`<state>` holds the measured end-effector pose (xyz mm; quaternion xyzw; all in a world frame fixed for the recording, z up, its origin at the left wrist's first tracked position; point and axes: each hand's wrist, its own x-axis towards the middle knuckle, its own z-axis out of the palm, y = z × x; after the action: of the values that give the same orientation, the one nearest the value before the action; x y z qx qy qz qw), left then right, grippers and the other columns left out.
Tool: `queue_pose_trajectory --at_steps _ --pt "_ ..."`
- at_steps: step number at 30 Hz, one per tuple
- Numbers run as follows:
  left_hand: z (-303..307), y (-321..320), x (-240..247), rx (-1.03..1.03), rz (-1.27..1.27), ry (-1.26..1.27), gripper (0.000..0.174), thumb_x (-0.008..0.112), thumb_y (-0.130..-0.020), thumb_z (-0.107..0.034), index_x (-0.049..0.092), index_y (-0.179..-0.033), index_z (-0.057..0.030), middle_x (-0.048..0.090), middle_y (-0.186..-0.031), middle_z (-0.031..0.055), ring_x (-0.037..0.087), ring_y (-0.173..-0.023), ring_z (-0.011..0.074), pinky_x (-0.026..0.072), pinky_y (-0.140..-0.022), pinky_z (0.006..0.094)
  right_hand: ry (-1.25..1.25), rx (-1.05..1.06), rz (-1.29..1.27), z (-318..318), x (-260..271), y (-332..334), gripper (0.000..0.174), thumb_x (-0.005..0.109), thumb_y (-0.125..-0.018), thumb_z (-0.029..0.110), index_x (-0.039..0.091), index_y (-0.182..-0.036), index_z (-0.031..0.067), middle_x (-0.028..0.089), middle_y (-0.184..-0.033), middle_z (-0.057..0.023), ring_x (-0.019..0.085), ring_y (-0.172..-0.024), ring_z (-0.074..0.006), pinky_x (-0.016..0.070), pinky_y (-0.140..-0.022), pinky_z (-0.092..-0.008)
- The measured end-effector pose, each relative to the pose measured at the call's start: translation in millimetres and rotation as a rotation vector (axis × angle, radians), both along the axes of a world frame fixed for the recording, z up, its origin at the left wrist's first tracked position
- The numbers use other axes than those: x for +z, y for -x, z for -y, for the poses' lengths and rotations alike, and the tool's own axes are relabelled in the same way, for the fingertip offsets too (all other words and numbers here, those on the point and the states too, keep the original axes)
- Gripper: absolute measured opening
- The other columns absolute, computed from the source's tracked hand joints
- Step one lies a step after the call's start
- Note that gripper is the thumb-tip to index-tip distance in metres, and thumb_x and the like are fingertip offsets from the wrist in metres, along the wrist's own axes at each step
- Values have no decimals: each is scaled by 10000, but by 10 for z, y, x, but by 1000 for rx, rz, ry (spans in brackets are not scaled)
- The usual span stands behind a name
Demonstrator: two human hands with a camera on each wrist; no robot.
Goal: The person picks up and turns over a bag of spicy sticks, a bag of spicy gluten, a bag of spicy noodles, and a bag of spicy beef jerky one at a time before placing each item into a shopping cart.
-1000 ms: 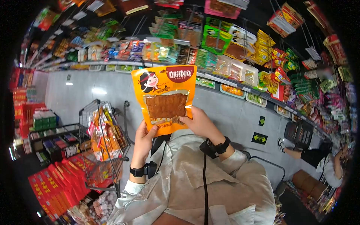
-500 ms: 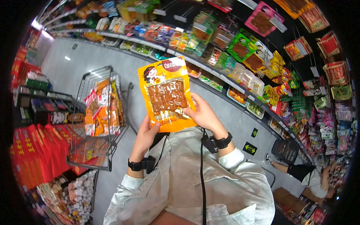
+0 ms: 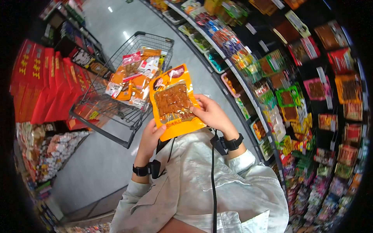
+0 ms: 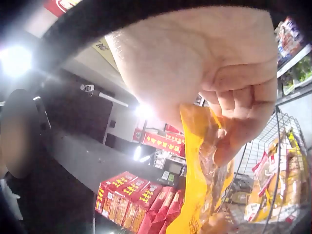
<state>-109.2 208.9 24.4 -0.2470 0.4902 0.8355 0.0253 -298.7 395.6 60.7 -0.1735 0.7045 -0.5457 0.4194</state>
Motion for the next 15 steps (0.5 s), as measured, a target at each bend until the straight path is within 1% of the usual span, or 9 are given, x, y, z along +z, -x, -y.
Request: queue_pose_trajectory --at_steps 3,6,7,9,10,11,12,14,15 --pt "162 -34 -25 170 21 -23 375 540 -1031 -126 498 -1385 -6 650 -1260 71 626 -1144 135 489 -983 273 -47 137 -13 481 -11 180 385 640 -992 154 541 -1334 6 695 -962 -23 629 -813 -60 501 -713 -226" --pt "376 -11 -71 324 48 23 366 540 -1036 -156 524 -1370 -7 653 -1238 57 622 -1131 128 487 -977 262 43 267 -46 906 -352 382 395 647 -989 156 537 -1338 7 696 -940 -7 634 -801 -58 507 -712 -229" --pt "456 17 -46 368 87 34 366 539 -1037 -161 528 -1368 -6 650 -1238 53 620 -1129 126 485 -976 261 101 285 -48 1058 -423 445 384 657 -985 178 567 -1318 10 658 -841 31 582 -717 -44 471 -640 -232" --pt "606 96 31 462 156 28 364 527 -1050 -179 532 -1369 -5 634 -1267 58 614 -1147 133 485 -987 267 17 447 -37 1350 -431 674 379 664 -981 200 590 -1300 9 605 -782 52 527 -673 -42 429 -596 -238" --pt "651 146 101 518 168 11 357 526 -1051 -172 528 -1364 -2 634 -1260 59 614 -1130 123 484 -975 259 -23 522 -33 1481 -432 777 377 667 -979 211 602 -1290 8 579 -752 62 499 -651 -40 407 -574 -241" --pt "707 205 182 571 176 -2 349 524 -1053 -165 524 -1360 1 634 -1253 60 613 -1113 112 483 -963 250 35 543 35 1609 -605 853 383 679 -970 239 626 -1267 2 503 -698 82 433 -617 -45 350 -537 -253" --pt "780 260 239 622 182 -12 342 522 -1055 -158 520 -1356 5 634 -1246 61 612 -1097 102 481 -950 241 53 581 20 1777 -597 949 396 680 -969 242 621 -1277 0 501 -701 81 432 -617 -47 352 -536 -256" --pt "874 313 224 679 167 45 358 497 -1068 -173 497 -1384 -4 635 -1242 68 618 -1089 110 487 -956 252 77 647 1 2049 -585 1097 420 682 -968 248 610 -1297 -4 499 -706 79 432 -617 -52 356 -536 -262" --pt "900 380 260 709 175 70 364 493 -1070 -175 490 -1394 -9 638 -1236 67 619 -1085 110 492 -953 257 54 653 -45 2165 -638 1178 522 681 -969 234 525 -1407 -5 609 -777 41 540 -697 -63 436 -613 -246"
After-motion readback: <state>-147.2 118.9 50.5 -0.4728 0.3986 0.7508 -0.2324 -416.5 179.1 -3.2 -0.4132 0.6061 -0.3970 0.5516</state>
